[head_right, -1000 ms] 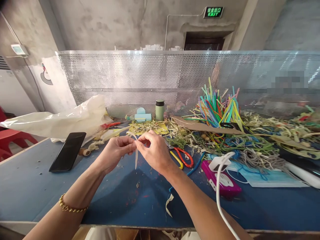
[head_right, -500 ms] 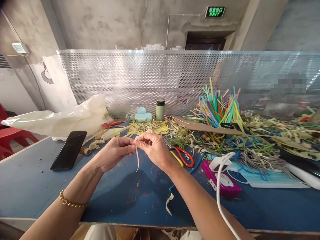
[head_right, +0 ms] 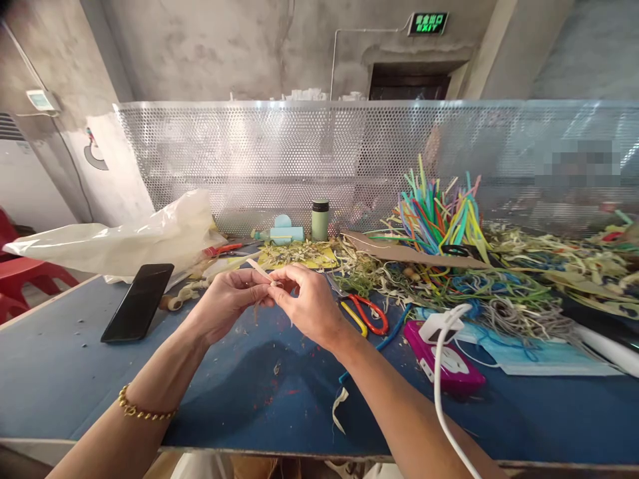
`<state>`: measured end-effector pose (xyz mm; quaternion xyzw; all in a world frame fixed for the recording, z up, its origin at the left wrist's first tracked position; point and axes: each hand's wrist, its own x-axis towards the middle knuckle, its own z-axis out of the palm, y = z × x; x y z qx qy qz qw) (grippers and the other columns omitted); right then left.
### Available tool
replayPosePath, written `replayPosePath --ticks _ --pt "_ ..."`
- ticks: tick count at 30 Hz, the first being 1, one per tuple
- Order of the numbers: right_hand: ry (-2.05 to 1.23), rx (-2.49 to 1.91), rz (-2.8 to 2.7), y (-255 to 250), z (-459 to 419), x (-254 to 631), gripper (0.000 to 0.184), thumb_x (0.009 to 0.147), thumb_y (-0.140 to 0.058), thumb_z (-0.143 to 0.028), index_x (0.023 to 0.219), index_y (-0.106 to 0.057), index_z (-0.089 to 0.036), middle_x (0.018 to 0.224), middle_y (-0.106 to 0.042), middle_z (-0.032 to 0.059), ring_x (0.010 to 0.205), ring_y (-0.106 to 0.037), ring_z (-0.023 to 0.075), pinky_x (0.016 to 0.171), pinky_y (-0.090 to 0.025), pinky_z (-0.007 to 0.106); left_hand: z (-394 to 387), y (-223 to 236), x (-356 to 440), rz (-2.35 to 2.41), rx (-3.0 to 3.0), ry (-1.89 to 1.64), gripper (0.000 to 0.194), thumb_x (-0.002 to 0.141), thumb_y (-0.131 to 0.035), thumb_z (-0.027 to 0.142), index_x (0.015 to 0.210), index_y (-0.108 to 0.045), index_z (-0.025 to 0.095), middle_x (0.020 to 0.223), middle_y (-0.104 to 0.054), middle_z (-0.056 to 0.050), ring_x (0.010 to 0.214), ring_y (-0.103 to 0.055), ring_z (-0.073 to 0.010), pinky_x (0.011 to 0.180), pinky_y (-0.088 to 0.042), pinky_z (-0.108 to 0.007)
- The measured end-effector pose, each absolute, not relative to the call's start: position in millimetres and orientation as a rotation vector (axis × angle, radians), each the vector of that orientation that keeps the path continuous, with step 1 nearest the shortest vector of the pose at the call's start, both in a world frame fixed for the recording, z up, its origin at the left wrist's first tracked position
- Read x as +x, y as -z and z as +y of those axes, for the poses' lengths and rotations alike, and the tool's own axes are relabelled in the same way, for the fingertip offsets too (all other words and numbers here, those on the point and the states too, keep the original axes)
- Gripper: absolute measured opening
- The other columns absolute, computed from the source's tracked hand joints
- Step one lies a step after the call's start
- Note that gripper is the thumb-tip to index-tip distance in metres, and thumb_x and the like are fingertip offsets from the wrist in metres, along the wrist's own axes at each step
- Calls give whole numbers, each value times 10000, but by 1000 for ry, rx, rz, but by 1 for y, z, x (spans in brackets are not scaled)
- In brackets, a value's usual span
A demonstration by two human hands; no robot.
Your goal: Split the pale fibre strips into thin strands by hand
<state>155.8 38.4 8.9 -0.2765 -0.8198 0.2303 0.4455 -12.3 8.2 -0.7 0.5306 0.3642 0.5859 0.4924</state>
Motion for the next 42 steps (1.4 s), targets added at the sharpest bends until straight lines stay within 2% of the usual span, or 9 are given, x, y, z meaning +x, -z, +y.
replayPosePath --ticks 9,14,20,29,35,42 --pt "-360 -810 -2013 -8 32 150 120 803 -612 -126 874 -703 -157 802 -714 45 690 -660 160 669 -513 280 5 -2 -5 1006 1330 -1481 68 686 -756 161 667 -713 112 573 -673 -19 536 -577 -99 531 -426 -213" --pt "-298 -860 -2012 -6 32 150 99 801 -592 -143 812 -689 -157 773 -722 65 685 -666 182 633 -507 285 7 -1 -5 1089 1409 -1442 93 719 -713 189 669 -688 114 576 -677 -31 521 -583 -112 507 -426 -218" --pt "-392 -937 -1989 -5 33 148 91 761 -576 -143 773 -664 -167 726 -719 63 656 -668 186 615 -510 285 10 2 -3 1128 1555 -1456 108 750 -656 176 652 -639 134 512 -596 17 476 -516 -90 478 -394 -205" --pt "-579 -915 -1839 2 37 146 41 744 -592 -196 769 -624 -187 692 -705 28 619 -668 170 590 -509 271 8 0 -4 1121 1594 -1472 100 782 -642 162 687 -630 135 570 -587 18 548 -516 -87 540 -393 -206" --pt "-713 -825 -1892 -2 41 149 89 823 -581 -230 823 -649 -173 690 -688 19 590 -628 141 576 -498 254 5 -2 -4 984 1567 -1375 77 823 -631 202 792 -642 132 639 -630 -4 600 -562 -105 587 -427 -222" --pt "-797 -789 -1928 -7 37 154 161 888 -547 -254 866 -677 -163 717 -671 17 609 -635 133 584 -504 253 6 -2 -7 1014 1443 -1423 126 775 -691 216 694 -646 129 604 -622 2 570 -529 -86 567 -418 -209"
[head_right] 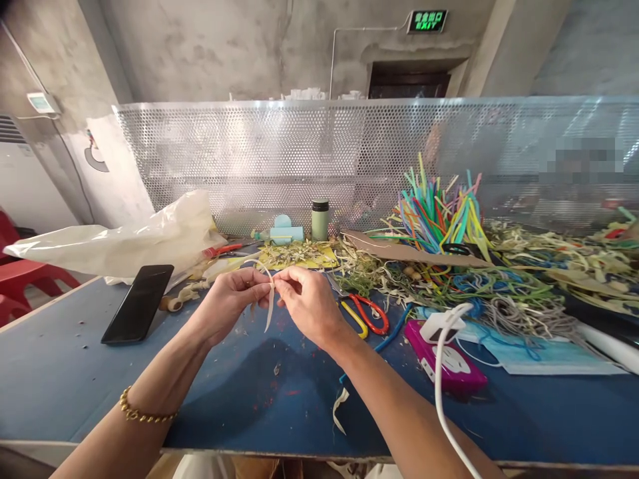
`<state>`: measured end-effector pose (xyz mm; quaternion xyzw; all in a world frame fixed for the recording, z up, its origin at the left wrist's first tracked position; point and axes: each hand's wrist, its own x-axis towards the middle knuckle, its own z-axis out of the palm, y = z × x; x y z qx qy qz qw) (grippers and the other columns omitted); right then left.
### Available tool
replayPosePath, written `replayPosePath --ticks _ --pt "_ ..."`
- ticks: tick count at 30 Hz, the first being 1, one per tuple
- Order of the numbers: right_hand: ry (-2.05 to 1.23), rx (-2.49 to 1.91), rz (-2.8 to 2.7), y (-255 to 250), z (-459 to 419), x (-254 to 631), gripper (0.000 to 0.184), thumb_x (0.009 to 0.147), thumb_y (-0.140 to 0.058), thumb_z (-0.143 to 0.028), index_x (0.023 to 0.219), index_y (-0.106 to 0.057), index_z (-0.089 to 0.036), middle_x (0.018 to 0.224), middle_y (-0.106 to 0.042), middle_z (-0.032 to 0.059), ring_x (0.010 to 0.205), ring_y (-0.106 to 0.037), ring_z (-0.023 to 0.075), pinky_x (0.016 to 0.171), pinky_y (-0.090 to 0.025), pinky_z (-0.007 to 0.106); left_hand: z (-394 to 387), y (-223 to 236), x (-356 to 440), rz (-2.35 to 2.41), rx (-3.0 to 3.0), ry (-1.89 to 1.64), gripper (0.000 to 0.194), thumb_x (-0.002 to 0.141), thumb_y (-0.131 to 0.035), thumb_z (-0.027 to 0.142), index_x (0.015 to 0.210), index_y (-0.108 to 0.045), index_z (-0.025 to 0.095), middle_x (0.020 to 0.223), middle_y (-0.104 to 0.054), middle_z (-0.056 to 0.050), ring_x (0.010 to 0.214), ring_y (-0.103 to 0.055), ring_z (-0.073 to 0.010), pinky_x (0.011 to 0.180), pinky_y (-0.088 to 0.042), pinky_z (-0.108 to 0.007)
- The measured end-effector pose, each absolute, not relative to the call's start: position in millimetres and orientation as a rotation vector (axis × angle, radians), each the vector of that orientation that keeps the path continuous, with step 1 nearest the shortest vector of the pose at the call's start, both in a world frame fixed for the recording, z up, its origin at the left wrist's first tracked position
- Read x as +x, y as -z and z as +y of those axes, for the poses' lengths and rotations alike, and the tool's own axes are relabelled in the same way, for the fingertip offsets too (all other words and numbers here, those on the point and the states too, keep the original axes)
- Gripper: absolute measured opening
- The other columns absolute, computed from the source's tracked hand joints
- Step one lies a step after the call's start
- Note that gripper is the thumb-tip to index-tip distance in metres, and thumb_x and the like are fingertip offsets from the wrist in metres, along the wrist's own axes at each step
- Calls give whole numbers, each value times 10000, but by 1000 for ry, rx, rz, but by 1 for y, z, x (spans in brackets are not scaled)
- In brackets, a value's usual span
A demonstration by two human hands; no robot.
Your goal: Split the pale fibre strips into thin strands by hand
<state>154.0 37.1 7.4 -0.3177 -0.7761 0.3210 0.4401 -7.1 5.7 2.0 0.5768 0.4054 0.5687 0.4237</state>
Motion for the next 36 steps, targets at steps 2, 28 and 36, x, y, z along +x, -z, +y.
replayPosePath --ticks 2,28,36 --pt "-796 -785 -1919 -8 36 155 118 869 -561 -224 881 -660 -160 726 -671 18 608 -629 130 590 -508 257 6 -2 -7 991 1422 -1420 134 762 -711 223 691 -652 127 599 -622 0 569 -533 -87 570 -423 -212" --pt "-779 -669 -1820 -13 33 156 88 843 -598 -214 908 -548 -180 828 -627 24 710 -609 128 644 -504 272 9 5 -11 718 1235 -1380 162 730 -794 258 763 -696 133 623 -623 3 564 -530 -78 569 -405 -214" --pt "-770 -669 -1807 -11 34 156 80 840 -597 -210 898 -548 -185 799 -624 16 691 -608 123 636 -504 268 9 4 -11 715 1245 -1399 174 721 -799 270 758 -693 137 619 -620 2 570 -527 -88 577 -412 -229"
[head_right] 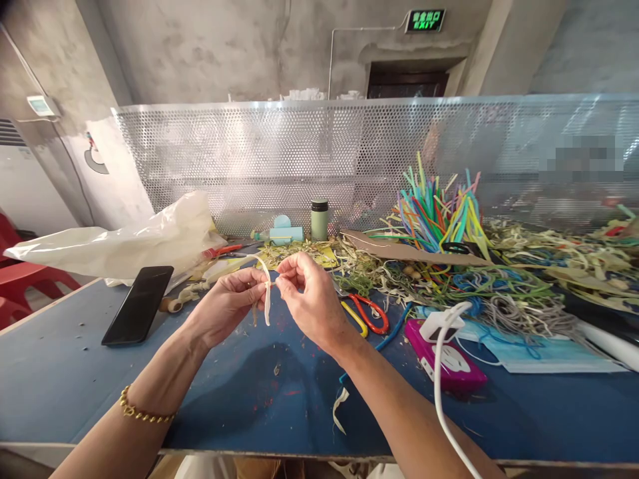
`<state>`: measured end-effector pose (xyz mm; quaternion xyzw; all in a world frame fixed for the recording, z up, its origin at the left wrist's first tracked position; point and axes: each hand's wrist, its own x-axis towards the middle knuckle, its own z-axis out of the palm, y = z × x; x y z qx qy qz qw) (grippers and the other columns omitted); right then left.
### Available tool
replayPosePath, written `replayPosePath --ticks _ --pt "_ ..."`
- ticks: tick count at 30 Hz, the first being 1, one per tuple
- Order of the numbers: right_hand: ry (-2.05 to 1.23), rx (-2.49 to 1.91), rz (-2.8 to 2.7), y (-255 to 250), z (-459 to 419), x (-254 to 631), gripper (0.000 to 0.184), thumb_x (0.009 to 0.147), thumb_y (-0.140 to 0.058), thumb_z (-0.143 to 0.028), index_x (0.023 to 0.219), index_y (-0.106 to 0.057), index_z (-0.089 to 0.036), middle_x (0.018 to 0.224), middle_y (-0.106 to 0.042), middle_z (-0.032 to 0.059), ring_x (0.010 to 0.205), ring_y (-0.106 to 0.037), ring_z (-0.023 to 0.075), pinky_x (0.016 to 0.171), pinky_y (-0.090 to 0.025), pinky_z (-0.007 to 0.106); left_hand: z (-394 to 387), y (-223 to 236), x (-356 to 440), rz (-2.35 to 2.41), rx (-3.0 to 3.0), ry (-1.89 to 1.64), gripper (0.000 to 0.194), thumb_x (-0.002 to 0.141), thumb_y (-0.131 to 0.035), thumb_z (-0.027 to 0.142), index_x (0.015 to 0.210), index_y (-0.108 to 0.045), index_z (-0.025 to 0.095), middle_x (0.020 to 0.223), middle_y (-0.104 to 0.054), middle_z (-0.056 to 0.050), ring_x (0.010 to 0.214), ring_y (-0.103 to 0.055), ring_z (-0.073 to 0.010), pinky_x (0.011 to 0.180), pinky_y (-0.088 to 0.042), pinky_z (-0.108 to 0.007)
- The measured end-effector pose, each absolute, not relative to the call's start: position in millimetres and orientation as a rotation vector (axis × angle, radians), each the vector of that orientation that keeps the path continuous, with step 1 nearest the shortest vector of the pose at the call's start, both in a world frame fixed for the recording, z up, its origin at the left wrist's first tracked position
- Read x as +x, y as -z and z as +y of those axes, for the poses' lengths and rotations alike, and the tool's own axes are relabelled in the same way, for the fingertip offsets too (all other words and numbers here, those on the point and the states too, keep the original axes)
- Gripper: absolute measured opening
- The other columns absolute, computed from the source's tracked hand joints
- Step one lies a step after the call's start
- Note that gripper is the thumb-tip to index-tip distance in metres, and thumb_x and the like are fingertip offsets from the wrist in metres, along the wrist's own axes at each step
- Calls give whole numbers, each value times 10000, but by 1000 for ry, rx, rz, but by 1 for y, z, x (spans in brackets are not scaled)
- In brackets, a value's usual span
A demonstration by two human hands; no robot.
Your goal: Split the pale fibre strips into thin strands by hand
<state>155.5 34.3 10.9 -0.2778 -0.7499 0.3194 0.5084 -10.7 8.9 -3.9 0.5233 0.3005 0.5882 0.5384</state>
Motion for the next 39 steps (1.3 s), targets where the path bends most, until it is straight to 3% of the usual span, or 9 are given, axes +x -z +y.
replayPosePath --ticks 9,20,39 --pt "-787 -681 -1815 -10 35 154 65 843 -584 -197 896 -549 -184 778 -623 12 660 -608 120 609 -500 257 8 3 -10 687 1228 -1397 179 718 -801 267 760 -682 141 624 -621 -1 577 -531 -91 587 -411 -227" --pt "-461 -759 -1919 -8 33 153 73 866 -532 -147 914 -543 -200 825 -646 34 759 -636 157 724 -515 294 6 3 -11 834 1435 -1337 194 771 -754 306 744 -692 124 649 -592 -15 627 -509 -113 627 -392 -255" --pt "-645 -674 -1899 -10 37 157 29 885 -572 -188 914 -567 -183 810 -645 17 710 -610 127 676 -493 274 7 4 -12 763 1401 -1391 169 759 -762 279 732 -678 135 674 -613 -9 622 -526 -105 624 -410 -246"
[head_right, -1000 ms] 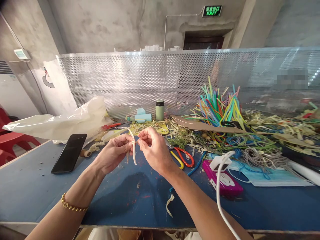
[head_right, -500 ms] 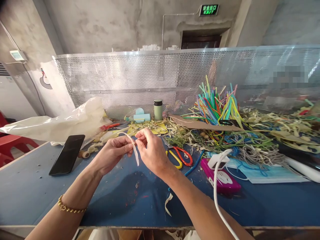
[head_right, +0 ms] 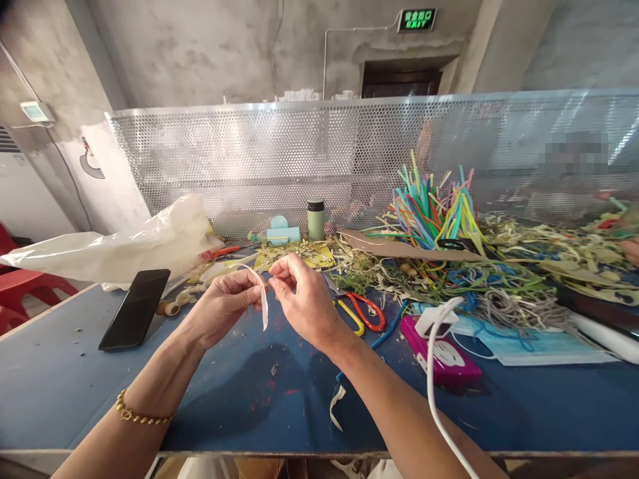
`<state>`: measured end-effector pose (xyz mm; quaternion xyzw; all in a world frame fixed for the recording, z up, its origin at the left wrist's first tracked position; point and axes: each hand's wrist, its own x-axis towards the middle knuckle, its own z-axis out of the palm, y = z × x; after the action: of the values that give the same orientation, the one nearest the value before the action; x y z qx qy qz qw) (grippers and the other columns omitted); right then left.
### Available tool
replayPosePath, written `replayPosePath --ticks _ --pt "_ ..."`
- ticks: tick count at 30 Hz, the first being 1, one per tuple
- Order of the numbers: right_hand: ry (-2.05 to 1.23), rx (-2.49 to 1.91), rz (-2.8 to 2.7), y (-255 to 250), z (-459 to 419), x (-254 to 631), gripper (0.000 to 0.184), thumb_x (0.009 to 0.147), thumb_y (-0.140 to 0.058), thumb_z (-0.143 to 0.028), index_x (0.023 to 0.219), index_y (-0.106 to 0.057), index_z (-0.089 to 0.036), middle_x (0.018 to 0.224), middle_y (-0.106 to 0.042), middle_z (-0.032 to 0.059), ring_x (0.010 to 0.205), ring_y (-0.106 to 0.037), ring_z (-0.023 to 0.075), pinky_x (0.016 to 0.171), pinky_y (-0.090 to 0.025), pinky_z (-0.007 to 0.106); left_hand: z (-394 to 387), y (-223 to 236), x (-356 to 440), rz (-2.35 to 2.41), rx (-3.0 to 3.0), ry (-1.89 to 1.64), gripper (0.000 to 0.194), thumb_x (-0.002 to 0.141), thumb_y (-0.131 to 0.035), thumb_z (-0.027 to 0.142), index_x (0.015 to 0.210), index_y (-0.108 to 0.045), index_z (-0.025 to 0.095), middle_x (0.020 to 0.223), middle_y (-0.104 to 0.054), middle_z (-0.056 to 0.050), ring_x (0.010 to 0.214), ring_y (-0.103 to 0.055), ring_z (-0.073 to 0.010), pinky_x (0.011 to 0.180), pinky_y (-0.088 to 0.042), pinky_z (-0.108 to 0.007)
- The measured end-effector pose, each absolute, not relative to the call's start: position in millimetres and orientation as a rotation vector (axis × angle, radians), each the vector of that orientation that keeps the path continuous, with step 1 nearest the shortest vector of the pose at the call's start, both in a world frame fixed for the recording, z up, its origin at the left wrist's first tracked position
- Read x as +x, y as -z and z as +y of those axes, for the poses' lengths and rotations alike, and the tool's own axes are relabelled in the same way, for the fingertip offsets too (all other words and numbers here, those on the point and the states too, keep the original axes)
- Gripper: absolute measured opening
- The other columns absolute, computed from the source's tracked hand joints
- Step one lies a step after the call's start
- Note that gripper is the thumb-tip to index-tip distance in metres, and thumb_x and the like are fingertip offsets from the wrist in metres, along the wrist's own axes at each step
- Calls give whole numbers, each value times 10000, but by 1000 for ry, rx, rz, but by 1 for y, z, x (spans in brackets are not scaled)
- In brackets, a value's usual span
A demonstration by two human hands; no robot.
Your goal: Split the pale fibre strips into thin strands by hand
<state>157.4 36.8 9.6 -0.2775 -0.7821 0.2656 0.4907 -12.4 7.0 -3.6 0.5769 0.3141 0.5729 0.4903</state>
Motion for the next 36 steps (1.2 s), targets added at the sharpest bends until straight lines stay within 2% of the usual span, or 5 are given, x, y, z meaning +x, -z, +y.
replayPosePath --ticks 6,11,17,29,36 --pt "-358 -649 -2022 -19 38 162 159 912 -595 -259 809 -674 -168 838 -633 41 801 -574 149 733 -451 295 5 1 -10 937 1576 -1305 153 778 -741 274 726 -696 137 636 -593 5 613 -487 -95 590 -372 -229" --pt "-597 -667 -2045 -19 38 163 108 854 -641 -187 752 -665 -158 683 -632 -6 612 -532 102 586 -417 239 5 3 -9 925 1528 -1262 135 731 -789 272 775 -761 148 665 -640 -6 618 -510 -95 605 -402 -231" --pt "-890 -538 -1955 -16 39 162 109 883 -616 -241 804 -614 -166 706 -607 -11 645 -561 112 611 -446 244 5 6 -11 780 1403 -1267 125 714 -811 258 775 -779 154 731 -693 -33 655 -561 -106 657 -443 -246" --pt "-477 -732 -1842 -15 36 158 181 887 -613 -303 759 -617 -175 745 -603 10 666 -533 123 612 -409 262 8 4 -12 815 1319 -1467 131 698 -820 267 725 -762 152 674 -663 -23 634 -563 -110 637 -423 -249" --pt "-734 -704 -1957 -18 27 158 163 873 -614 -265 755 -645 -157 658 -601 -6 590 -508 104 561 -392 236 12 8 -13 911 1337 -1563 160 712 -802 296 700 -743 147 642 -633 -15 639 -509 -110 640 -380 -257"
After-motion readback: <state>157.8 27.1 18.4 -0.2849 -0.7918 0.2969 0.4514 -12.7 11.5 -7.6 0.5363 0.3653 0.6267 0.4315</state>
